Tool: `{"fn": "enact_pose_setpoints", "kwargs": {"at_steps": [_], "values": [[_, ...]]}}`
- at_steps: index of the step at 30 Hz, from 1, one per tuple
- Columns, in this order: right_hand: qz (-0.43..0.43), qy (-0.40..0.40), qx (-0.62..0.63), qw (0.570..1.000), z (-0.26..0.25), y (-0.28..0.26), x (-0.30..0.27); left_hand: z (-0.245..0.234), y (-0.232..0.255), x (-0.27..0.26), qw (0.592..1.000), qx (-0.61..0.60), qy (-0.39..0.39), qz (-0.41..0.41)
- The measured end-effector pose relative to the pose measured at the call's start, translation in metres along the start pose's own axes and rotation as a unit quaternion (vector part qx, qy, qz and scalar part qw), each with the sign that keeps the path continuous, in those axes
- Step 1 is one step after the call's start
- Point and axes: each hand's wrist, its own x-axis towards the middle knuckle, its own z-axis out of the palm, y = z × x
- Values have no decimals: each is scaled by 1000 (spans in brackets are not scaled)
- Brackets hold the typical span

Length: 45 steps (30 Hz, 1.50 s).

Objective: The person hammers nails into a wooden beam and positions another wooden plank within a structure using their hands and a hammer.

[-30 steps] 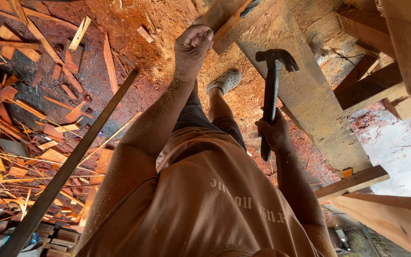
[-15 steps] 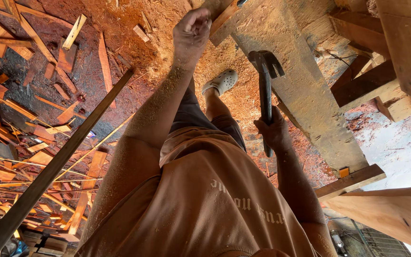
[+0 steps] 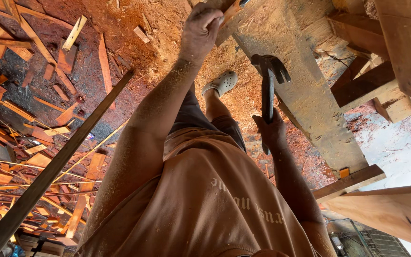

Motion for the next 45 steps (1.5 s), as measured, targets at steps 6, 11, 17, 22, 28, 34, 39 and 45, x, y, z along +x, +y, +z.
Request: {"fn": "enact_pose_setpoints", "kwargs": {"at_steps": [6, 11, 17, 22, 28, 34, 39, 45], "values": [[-85, -3, -22, 996, 3, -32, 6, -2, 14, 8, 991, 117, -37, 58], [-141, -8, -16, 990, 5, -56, 7, 0, 13, 8, 989, 125, -40, 62], [-223, -47, 24, 973, 7, -72, 11, 5, 6, 1, 988, 140, -24, 64], [-229, -37, -48, 972, 8, -99, 10, 9, -3, 3, 984, 145, -39, 96], [-203, -25, -95, 974, 17, -110, 22, 5, 0, 1, 972, 192, -29, 134], [-186, -29, -88, 978, 14, -110, 19, 4, -2, 4, 975, 178, -52, 125], [-222, -17, -111, 969, 14, -110, 16, 0, 7, 5, 976, 171, -57, 126], [-190, -6, -138, 972, 14, -111, 23, -2, 4, 8, 974, 178, -40, 138]]}}
